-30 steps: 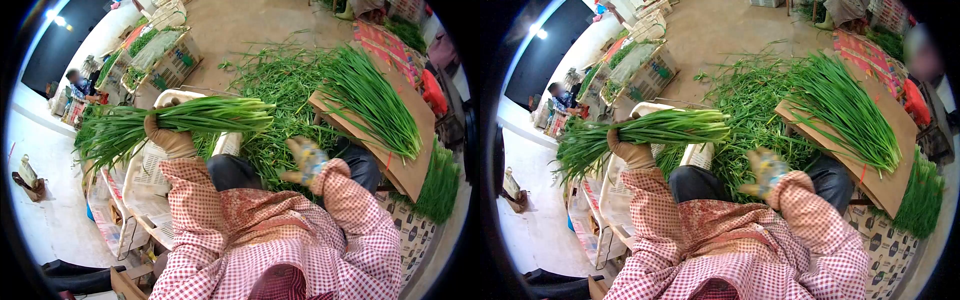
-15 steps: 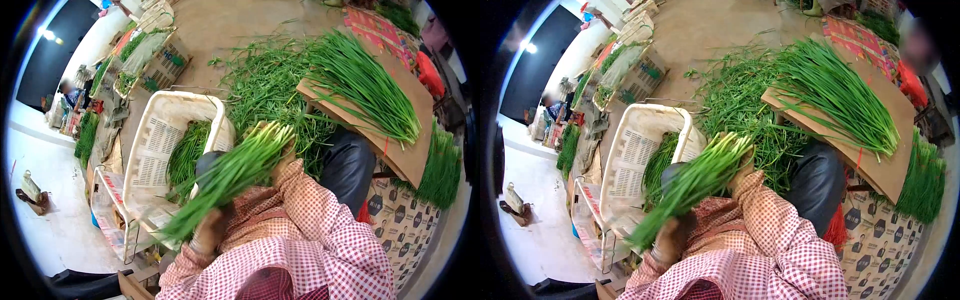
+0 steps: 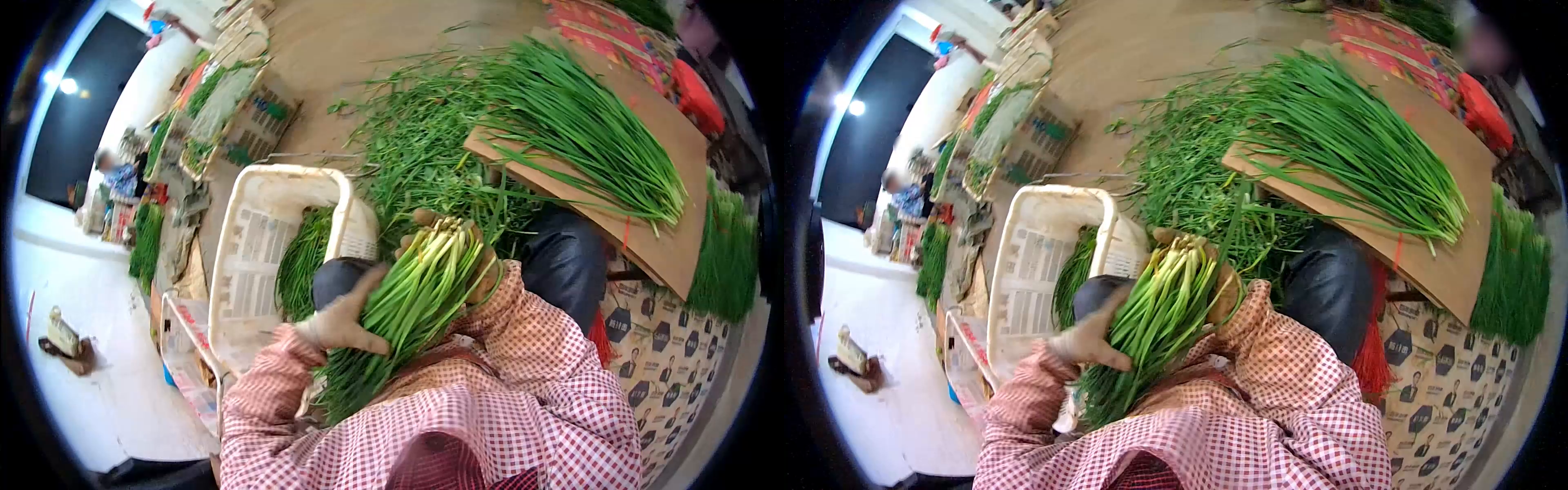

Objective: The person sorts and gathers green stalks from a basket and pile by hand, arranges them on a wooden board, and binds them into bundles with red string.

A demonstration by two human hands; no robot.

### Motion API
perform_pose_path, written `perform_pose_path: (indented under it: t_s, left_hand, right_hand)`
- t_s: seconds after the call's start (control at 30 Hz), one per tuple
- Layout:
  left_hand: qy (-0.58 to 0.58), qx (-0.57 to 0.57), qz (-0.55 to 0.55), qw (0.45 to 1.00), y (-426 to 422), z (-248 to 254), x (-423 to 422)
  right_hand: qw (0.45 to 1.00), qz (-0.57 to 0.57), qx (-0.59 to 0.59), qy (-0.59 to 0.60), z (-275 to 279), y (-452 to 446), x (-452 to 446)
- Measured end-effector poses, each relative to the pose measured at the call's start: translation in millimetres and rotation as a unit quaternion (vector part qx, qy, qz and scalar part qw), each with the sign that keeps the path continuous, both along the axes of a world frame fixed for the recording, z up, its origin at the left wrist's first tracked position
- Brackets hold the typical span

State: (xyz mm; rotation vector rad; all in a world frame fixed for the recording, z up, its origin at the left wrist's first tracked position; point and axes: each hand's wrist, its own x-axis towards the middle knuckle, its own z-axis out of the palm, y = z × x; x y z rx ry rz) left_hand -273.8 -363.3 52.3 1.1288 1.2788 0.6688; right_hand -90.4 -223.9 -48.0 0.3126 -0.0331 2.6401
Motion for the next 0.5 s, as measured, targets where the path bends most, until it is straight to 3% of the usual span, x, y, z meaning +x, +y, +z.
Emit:
perform_pose_path:
  t_s: [0.03,0.07,0.13,0.17,0.27,0.37,0.4,0.43,0.47,0.5]
  left_hand:
    - [-0.123,-0.104,-0.024,0.987,3,-16,12]
    - [-0.154,-0.185,-0.037,0.970,0,-25,20]
    - [-0.181,-0.210,0.004,0.961,-9,-28,35]
    - [-0.199,-0.224,0.046,0.953,-15,-26,41]
    - [-0.218,-0.216,0.090,0.948,-33,-24,60]
    - [-0.280,-0.243,0.172,0.912,-53,-32,67]
    - [-0.285,-0.258,0.231,0.894,-53,-17,74]
    - [-0.288,-0.259,0.240,0.890,-59,-20,74]
    - [-0.303,-0.250,0.269,0.879,-66,-25,73]
    - [-0.316,-0.241,0.299,0.868,-73,-28,71]
  right_hand:
    - [0.999,-0.014,0.010,-0.027,14,5,14]
    - [0.998,-0.027,0.020,-0.055,27,9,27]
    - [0.995,-0.030,0.072,-0.067,35,25,46]
    - [0.980,-0.034,0.143,-0.131,35,32,53]
    - [0.844,0.073,0.424,-0.322,55,46,45]
    - [0.714,-0.102,0.608,-0.331,31,49,7]
    - [0.699,-0.079,0.615,-0.356,43,55,3]
    - [0.572,-0.336,0.684,-0.303,28,64,-24]
    - [0.586,-0.269,0.660,-0.385,17,77,-20]
    - [0.593,-0.230,0.620,-0.459,45,93,-13]
